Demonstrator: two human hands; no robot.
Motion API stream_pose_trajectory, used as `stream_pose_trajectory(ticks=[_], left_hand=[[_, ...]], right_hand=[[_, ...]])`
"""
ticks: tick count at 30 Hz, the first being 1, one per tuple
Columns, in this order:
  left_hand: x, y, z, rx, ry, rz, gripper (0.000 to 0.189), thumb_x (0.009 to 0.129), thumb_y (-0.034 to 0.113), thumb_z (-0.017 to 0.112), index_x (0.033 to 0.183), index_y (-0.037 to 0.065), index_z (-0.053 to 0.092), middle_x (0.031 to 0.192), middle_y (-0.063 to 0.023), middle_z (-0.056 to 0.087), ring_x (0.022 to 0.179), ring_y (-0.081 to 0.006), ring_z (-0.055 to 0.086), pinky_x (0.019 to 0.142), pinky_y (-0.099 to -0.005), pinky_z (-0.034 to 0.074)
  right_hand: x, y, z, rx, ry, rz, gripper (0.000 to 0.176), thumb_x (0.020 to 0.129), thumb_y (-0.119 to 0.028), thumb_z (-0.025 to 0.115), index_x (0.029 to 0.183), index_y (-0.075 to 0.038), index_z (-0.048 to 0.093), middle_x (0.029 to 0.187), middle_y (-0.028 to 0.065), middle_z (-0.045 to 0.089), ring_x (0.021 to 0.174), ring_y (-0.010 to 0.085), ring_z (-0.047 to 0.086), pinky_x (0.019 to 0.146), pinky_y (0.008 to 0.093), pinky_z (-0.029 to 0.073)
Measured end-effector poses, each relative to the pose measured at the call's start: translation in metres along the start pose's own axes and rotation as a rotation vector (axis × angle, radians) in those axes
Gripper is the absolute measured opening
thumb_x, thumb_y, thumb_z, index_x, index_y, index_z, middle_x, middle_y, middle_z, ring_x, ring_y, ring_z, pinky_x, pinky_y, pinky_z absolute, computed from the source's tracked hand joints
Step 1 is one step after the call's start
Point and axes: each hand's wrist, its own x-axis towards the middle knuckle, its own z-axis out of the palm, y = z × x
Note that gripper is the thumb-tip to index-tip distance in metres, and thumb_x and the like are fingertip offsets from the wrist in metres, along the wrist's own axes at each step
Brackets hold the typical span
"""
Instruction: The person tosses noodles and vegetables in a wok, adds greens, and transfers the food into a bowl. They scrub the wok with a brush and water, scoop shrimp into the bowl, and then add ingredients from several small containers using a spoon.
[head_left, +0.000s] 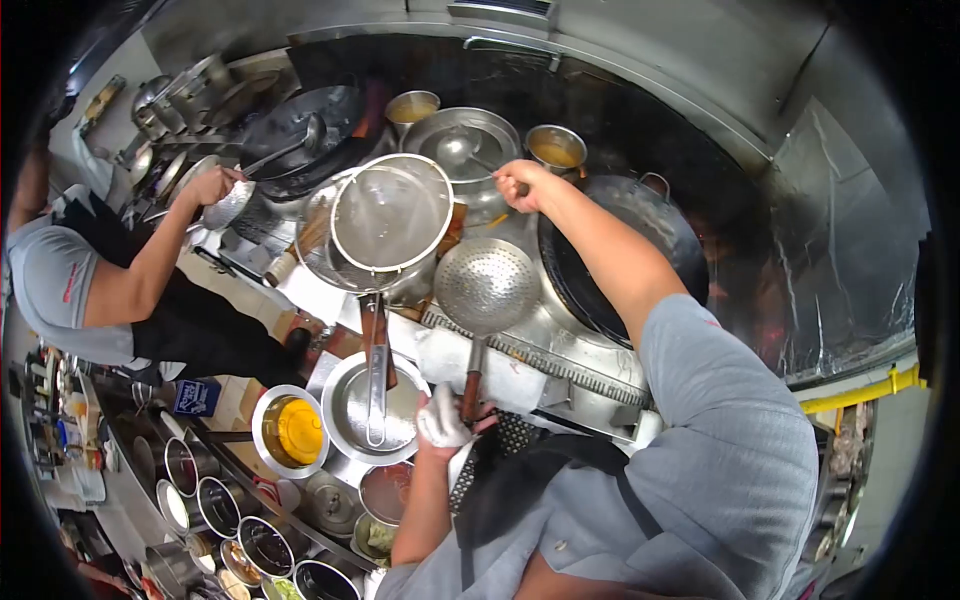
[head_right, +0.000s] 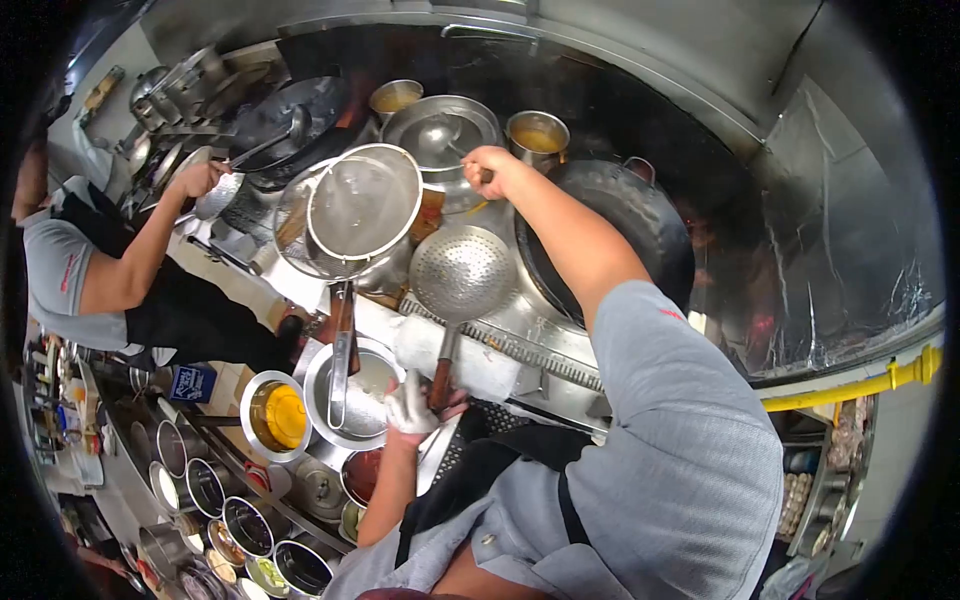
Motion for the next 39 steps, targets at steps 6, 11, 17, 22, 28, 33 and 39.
stream_pose_trajectory(ticks=[6, 11, 17, 22, 28, 33, 39], left_hand=[[0.045, -0.007, 0.032, -0.055, -0.062, -0.225, 0.038, 0.087, 0.044, 0.049, 0.099, 0.009, 0.058, 0.093, -0.0144, 0.059, 0.07, -0.0255, 0.054, 0.056, -0.0383, 0.046], [0.009, -0.02, 0.105, 0.531, 0.297, -0.093, 0.02, 0.084, 0.024, 0.063, 0.087, 0.005, 0.06, 0.071, -0.0069, 0.061, 0.059, -0.0198, 0.06, 0.054, -0.0322, 0.049], [-0.025, -0.042, 0.155, 1.125, 0.514, 0.049, 0.018, 0.082, 0.02, 0.063, 0.082, 0.002, 0.062, 0.072, -0.0043, 0.06, 0.061, -0.0139, 0.055, 0.055, -0.0294, 0.043], [-0.026, -0.052, 0.158, 1.152, 0.436, 0.246, 0.015, 0.081, 0.016, 0.065, 0.083, 0.002, 0.063, 0.074, -0.0034, 0.061, 0.063, -0.0125, 0.054, 0.059, -0.0293, 0.043], [-0.018, -0.051, 0.134, 1.331, 0.369, 0.353, 0.018, 0.082, 0.016, 0.063, 0.078, -0.001, 0.061, 0.072, -0.0035, 0.061, 0.064, -0.0122, 0.053, 0.059, -0.0293, 0.043], [-0.011, -0.047, 0.12, 1.318, 0.376, 0.387, 0.02, 0.08, 0.017, 0.064, 0.074, -0.001, 0.06, 0.068, -0.0037, 0.061, 0.063, -0.0115, 0.053, 0.058, -0.0297, 0.042], [-0.016, -0.04, 0.122, 1.055, 0.352, 0.341, 0.019, 0.08, 0.017, 0.065, 0.086, -0.001, 0.063, 0.077, -0.005, 0.063, 0.067, -0.0135, 0.057, 0.062, -0.029, 0.045]], right_hand=[[-0.075, 0.018, -0.034, 0.545, -0.166, 0.11, 0.021, 0.092, -0.008, 0.047, 0.108, 0.003, 0.041, 0.053, -0.0037, 0.037, 0.039, 0.0054, 0.039, 0.032, 0.0192, 0.03], [-0.153, 0.013, -0.062, 0.421, -0.287, 0.044, 0.028, 0.092, -0.008, 0.047, 0.115, 0.004, 0.036, 0.057, -0.0039, 0.037, 0.04, 0.0037, 0.039, 0.032, 0.0178, 0.03], [-0.208, 0.014, -0.076, -0.112, -0.042, -0.232, 0.019, 0.089, -0.007, 0.052, 0.072, -0.009, 0.044, 0.058, -0.0051, 0.041, 0.041, 0.0015, 0.038, 0.035, 0.0175, 0.031], [-0.216, 0.022, -0.084, -0.419, 0.217, -0.398, 0.017, 0.088, -0.007, 0.054, 0.072, -0.007, 0.047, 0.059, -0.0009, 0.048, 0.042, 0.004, 0.042, 0.034, 0.0204, 0.031], [-0.216, 0.024, -0.076, -0.927, 0.385, -0.574, 0.009, 0.081, -0.007, 0.059, 0.076, -0.001, 0.053, 0.053, 0.0038, 0.048, 0.038, 0.0114, 0.045, 0.032, 0.028, 0.033], [-0.132, 0.003, -0.042, -1.099, 0.435, -0.598, 0.013, 0.074, -0.004, 0.058, 0.064, 0.003, 0.06, 0.053, 0.0131, 0.056, 0.036, 0.0199, 0.048, 0.033, 0.0349, 0.034], [-0.033, 0.007, -0.005, -0.407, 0.238, -0.136, 0.023, 0.086, -0.003, 0.051, 0.064, -0.007, 0.045, 0.049, 0.0006, 0.044, 0.037, 0.0085, 0.041, 0.032, 0.0224, 0.033]])
